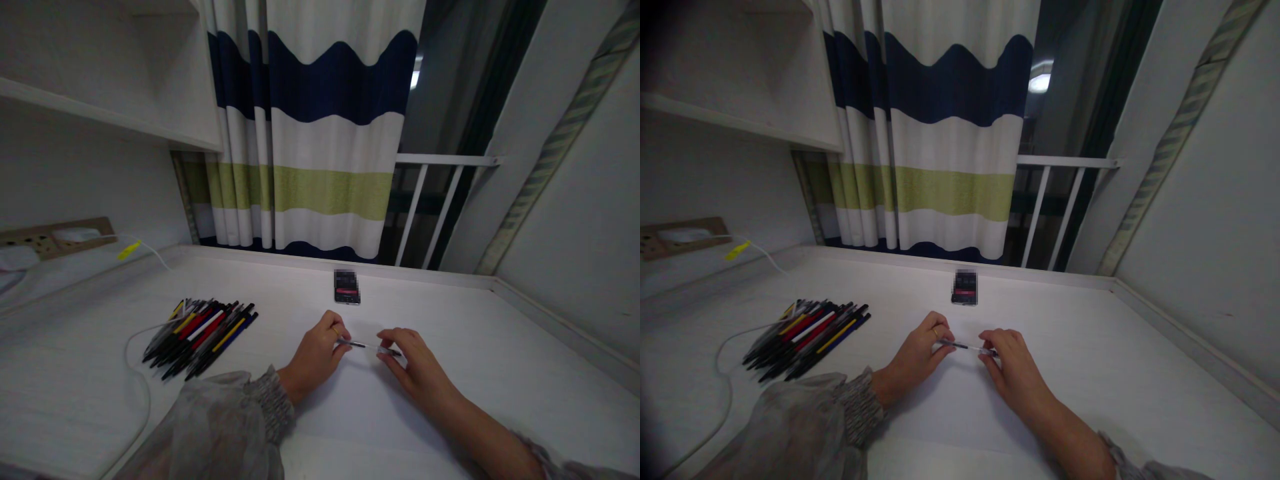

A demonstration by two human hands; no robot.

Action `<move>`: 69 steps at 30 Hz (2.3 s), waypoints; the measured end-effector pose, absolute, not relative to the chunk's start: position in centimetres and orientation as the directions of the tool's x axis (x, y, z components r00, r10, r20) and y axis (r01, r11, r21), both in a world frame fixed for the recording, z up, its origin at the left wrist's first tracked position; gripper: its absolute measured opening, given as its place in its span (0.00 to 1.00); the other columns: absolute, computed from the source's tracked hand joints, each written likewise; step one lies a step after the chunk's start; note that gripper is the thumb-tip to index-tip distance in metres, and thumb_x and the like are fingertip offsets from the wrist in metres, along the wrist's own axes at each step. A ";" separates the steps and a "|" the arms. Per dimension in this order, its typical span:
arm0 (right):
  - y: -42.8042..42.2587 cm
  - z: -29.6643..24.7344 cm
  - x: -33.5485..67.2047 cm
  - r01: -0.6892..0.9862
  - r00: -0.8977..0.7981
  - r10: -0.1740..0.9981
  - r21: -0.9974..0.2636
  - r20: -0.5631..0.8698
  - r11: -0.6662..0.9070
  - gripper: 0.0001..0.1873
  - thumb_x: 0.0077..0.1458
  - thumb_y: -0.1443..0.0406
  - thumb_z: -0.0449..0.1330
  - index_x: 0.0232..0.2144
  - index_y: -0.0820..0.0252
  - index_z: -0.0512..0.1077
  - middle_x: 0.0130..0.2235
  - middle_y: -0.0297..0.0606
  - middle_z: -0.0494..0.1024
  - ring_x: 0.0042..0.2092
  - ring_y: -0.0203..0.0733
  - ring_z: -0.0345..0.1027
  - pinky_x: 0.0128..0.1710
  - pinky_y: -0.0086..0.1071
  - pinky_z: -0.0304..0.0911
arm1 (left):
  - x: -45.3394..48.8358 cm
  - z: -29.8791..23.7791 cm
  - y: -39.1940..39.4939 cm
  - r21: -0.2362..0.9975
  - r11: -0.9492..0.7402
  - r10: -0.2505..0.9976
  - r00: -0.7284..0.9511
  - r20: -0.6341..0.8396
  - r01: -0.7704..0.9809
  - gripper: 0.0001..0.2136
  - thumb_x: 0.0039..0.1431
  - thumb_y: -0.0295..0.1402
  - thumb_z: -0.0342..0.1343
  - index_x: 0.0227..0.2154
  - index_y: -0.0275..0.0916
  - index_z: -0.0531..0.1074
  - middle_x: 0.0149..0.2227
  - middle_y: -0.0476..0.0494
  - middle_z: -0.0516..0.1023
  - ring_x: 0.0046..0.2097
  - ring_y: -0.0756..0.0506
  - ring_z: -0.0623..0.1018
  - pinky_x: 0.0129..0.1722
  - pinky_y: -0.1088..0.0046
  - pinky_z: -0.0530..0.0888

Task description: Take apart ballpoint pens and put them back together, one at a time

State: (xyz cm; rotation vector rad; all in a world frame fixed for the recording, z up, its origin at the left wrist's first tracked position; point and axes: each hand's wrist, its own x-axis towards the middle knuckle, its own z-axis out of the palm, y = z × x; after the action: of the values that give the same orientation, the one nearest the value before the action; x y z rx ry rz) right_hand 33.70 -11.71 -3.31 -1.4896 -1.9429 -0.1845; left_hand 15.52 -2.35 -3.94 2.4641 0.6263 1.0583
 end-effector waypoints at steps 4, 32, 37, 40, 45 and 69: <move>-11.6 -3.3 33.6 0.901 -0.098 0.819 -0.300 0.566 0.315 0.12 0.54 0.66 0.51 0.42 0.58 0.62 0.34 0.40 0.73 0.37 0.42 0.65 0.37 0.39 0.62 | 15.5 -4.0 -2.3 0.504 -0.827 0.538 0.612 0.580 0.249 0.05 0.49 0.24 0.54 0.29 0.37 0.67 0.36 0.47 0.64 0.36 0.49 0.69 0.37 0.72 0.69; -11.8 -2.9 33.3 0.909 -0.149 0.826 -0.253 0.543 0.331 0.13 0.51 0.68 0.53 0.42 0.58 0.63 0.34 0.40 0.73 0.37 0.42 0.66 0.37 0.39 0.61 | 15.5 -3.6 -2.6 0.558 -0.801 0.558 0.604 0.568 0.215 0.04 0.48 0.23 0.55 0.28 0.37 0.68 0.33 0.48 0.65 0.35 0.50 0.69 0.36 0.73 0.69; -12.0 -2.6 33.2 0.908 -0.171 0.833 -0.243 0.526 0.341 0.10 0.54 0.68 0.50 0.41 0.58 0.63 0.30 0.38 0.73 0.34 0.41 0.67 0.37 0.40 0.62 | 15.5 -3.7 -2.5 0.562 -0.798 0.561 0.610 0.559 0.219 0.04 0.48 0.24 0.55 0.28 0.36 0.68 0.33 0.48 0.65 0.34 0.50 0.69 0.36 0.73 0.69; -12.0 -2.8 33.2 0.905 -0.155 0.835 -0.263 0.528 0.334 0.13 0.53 0.66 0.52 0.43 0.58 0.62 0.33 0.39 0.73 0.37 0.41 0.67 0.38 0.40 0.62 | 15.5 -3.8 -2.5 0.557 -0.803 0.555 0.607 0.569 0.212 0.04 0.48 0.24 0.55 0.28 0.36 0.68 0.33 0.48 0.64 0.35 0.50 0.69 0.36 0.73 0.69; -11.9 -2.9 33.3 0.900 -0.169 0.808 -0.246 0.565 0.360 0.12 0.52 0.67 0.52 0.42 0.57 0.63 0.32 0.39 0.74 0.37 0.42 0.67 0.39 0.42 0.61 | 15.5 -3.8 -2.5 0.560 -0.801 0.556 0.613 0.562 0.213 0.04 0.49 0.24 0.55 0.28 0.37 0.68 0.33 0.48 0.64 0.35 0.50 0.69 0.37 0.73 0.68; -12.0 -2.7 33.3 0.900 -0.204 0.796 -0.211 0.570 0.382 0.11 0.55 0.68 0.50 0.42 0.57 0.62 0.28 0.36 0.74 0.33 0.40 0.68 0.44 0.45 0.59 | 15.5 -3.7 -2.6 0.558 -0.800 0.556 0.622 0.552 0.220 0.04 0.48 0.23 0.55 0.28 0.37 0.67 0.33 0.49 0.64 0.35 0.50 0.69 0.36 0.73 0.68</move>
State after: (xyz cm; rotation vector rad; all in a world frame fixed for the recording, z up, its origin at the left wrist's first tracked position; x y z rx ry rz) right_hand 33.33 -11.97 -2.75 -1.4517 -2.0375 -0.2224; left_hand 15.52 -2.62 -3.74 2.4054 0.6132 1.0315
